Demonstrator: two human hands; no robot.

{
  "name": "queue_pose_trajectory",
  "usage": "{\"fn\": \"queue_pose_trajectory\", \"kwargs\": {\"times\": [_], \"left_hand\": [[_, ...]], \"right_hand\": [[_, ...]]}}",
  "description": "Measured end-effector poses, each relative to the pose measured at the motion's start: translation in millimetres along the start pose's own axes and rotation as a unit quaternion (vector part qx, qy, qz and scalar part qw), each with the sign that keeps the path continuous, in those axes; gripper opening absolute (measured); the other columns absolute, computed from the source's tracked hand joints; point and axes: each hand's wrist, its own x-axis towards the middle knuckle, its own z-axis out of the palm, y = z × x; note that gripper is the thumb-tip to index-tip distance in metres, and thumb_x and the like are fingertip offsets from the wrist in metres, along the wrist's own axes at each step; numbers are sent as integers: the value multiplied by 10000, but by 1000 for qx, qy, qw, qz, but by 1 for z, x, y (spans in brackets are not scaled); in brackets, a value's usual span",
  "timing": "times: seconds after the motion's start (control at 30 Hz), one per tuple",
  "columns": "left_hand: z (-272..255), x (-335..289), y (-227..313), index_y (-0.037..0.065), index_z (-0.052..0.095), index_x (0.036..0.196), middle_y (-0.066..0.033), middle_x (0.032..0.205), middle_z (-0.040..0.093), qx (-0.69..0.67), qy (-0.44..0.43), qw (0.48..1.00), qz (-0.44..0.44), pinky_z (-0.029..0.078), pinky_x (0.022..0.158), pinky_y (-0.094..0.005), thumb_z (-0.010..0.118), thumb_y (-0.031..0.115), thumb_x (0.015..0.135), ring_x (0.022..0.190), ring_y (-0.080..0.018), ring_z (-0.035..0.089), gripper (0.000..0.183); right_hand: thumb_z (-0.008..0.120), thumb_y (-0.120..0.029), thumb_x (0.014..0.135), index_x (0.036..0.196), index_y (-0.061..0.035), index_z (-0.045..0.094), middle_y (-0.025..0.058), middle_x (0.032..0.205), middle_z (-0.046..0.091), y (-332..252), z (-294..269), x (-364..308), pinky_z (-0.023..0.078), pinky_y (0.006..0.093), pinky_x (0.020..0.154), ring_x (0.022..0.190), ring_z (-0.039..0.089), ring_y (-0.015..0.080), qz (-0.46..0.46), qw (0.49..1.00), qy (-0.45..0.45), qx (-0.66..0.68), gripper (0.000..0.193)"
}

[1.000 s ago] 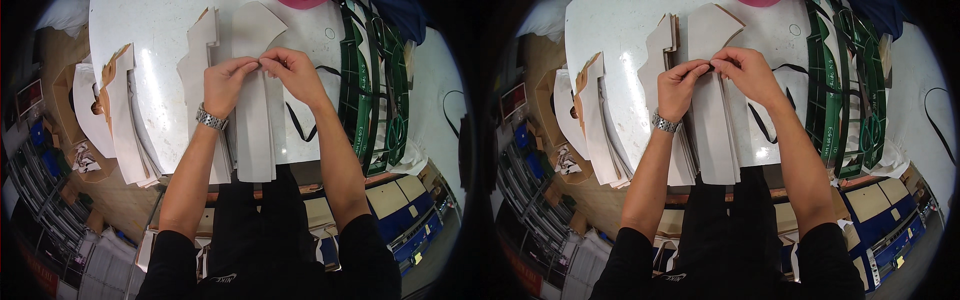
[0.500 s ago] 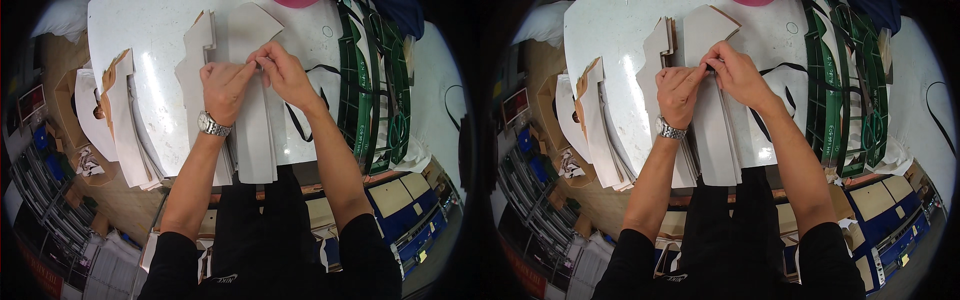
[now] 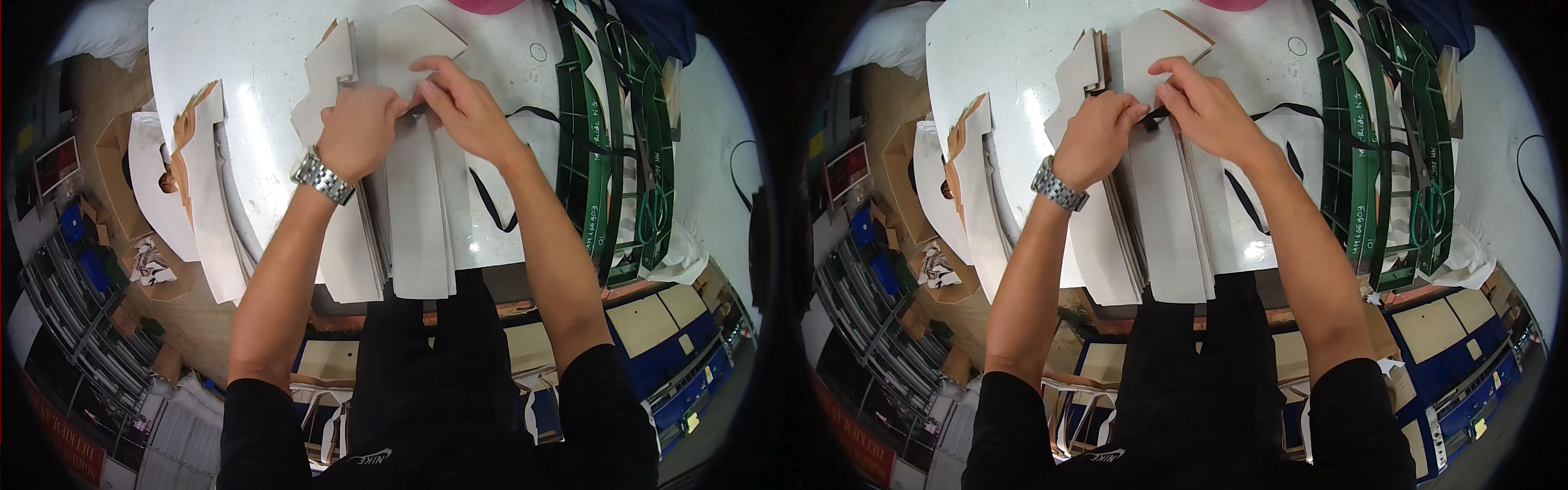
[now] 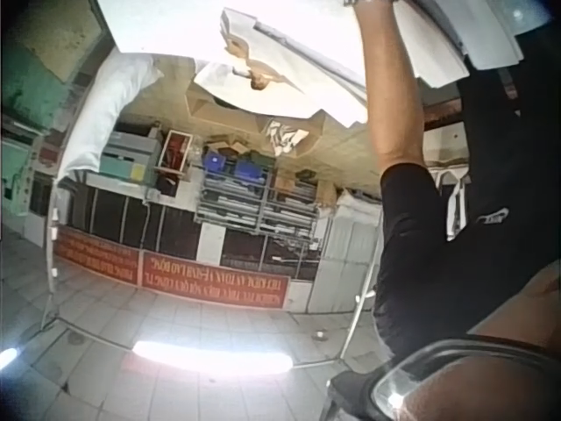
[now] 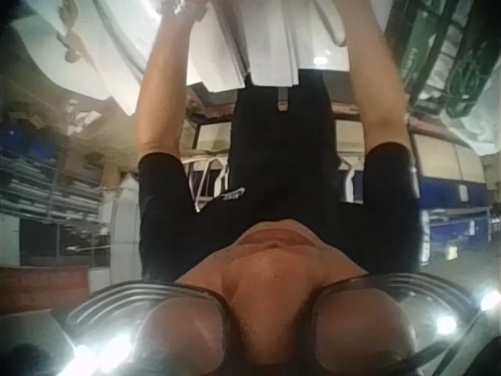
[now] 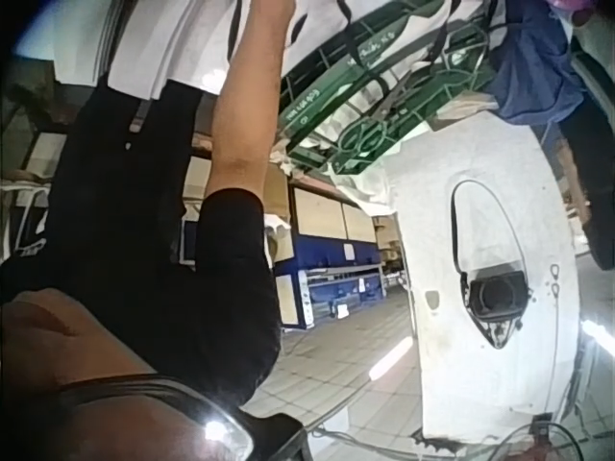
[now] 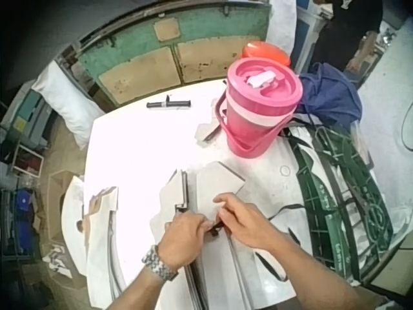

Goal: Organizing, cutting, and marking white synthetic shoe components on a factory workbench and machine.

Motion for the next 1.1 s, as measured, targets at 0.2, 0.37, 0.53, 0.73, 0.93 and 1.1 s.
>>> {"fn": "queue_pose_trajectory", "kwargs": {"times": [0.2, 0.37, 0.53, 0.73, 0.93, 1.1], "left_hand": [[2, 6, -4, -48, 714, 874, -266, 896, 673, -139, 3, 990, 31, 491, 824, -497, 611, 283, 1038, 913, -449, 603, 384], [4, 2, -7, 3, 769, 983, -135, 936, 648, -123, 34, 992, 9, 496, 773, -374, 681, 228, 1032, 843, -269, 623, 247], [1, -7, -15, 14, 771, 962, -128, 846, 665, -79, 127, 987, 54, 493, 668, -384, 704, 179, 1006, 726, -289, 632, 184], [-11, -29, -41, 28, 729, 956, -124, 858, 683, 67, 115, 991, 27, 514, 644, -436, 688, 198, 1015, 739, -366, 654, 184], [-37, -36, -51, 13, 658, 904, -119, 963, 677, -68, 72, 994, 55, 531, 682, -405, 656, 117, 1022, 793, -315, 662, 158], [-10, -17, -25, 6, 655, 936, -49, 1120, 739, -306, 79, 935, 158, 507, 782, -294, 631, 109, 1049, 827, -146, 603, 155]], "right_hand": [[795, -190, 915, 1036, -47, 704, 68, 917, 645, -1, 23, -34, 536, 341, 693, 781, 655, 232, -119, 977, 116, -132, 208], [735, -163, 962, 1055, -77, 705, 96, 957, 650, 4, 23, -25, 537, 406, 728, 835, 652, 326, -117, 971, 118, -172, 130], [632, -196, 1034, 1032, -60, 652, 113, 961, 617, 9, -12, -22, 527, 456, 777, 890, 630, 364, -100, 959, 69, -256, 137], [599, -159, 1042, 1041, -33, 623, 161, 999, 641, 20, -53, -34, 526, 503, 784, 896, 628, 431, -38, 938, 77, -335, 128], [608, -91, 1015, 994, -7, 641, 115, 985, 668, 14, -56, -46, 520, 380, 731, 850, 655, 262, -4, 982, 107, -154, 93], [567, -183, 1102, 999, -42, 622, 17, 999, 688, -17, -13, -26, 465, 244, 652, 816, 632, 71, 72, 964, 79, 245, 184]]}}
